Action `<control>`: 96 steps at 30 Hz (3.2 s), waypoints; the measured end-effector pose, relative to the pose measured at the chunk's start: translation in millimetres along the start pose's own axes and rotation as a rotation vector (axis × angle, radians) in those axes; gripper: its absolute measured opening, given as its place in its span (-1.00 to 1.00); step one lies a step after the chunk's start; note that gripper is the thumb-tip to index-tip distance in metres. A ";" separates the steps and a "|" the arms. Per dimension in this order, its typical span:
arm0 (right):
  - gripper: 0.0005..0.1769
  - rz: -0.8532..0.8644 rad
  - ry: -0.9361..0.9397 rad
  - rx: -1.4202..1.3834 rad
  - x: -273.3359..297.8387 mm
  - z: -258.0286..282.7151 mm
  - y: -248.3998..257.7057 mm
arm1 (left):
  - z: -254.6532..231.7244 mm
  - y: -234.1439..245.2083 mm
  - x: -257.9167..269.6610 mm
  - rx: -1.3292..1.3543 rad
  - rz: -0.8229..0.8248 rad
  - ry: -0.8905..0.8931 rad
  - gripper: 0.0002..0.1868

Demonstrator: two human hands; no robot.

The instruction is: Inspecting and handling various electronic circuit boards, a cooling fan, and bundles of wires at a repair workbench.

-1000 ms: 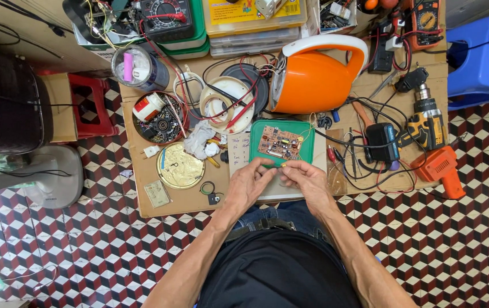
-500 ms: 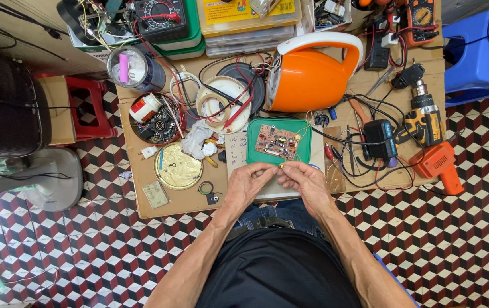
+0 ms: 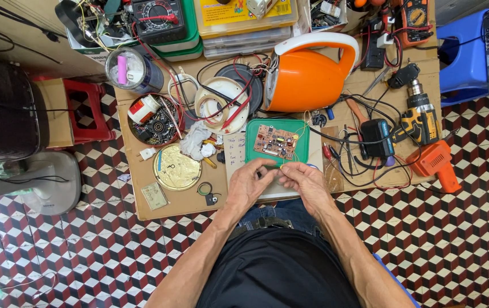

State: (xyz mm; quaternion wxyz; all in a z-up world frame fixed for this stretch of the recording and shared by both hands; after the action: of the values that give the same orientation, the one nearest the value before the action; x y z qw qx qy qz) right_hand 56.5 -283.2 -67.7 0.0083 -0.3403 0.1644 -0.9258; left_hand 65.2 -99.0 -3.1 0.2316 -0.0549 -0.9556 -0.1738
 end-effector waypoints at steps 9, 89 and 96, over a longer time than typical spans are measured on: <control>-0.83 0.004 -0.042 -0.019 -0.5 -7.8 -0.1 | 8.1 -5.8 -0.7 -0.067 -0.008 -0.045 -0.73; -0.88 0.129 0.314 -0.610 70.0 156.7 -62.3 | -134.6 59.4 49.8 0.669 -0.152 -0.170 -0.77; -0.66 0.077 0.191 -0.716 65.8 150.0 -60.7 | -130.3 54.6 46.1 0.713 -0.132 -0.096 -0.74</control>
State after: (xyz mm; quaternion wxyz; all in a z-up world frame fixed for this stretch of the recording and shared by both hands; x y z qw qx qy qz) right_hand 106.7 -279.0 99.6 -0.0917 -0.2275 0.4906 -0.8361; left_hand 89.7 -93.4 143.3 0.1794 0.0829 -0.9674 0.1585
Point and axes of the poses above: each hand's wrist, its own x-axis away from the middle knuckle, its own y-axis out of the back of the hand, z = x × y, the point moved 5 cm from there along -x, towards the middle knuckle, and after that the axes turned 6 degrees about y, right-handed, at the moved point
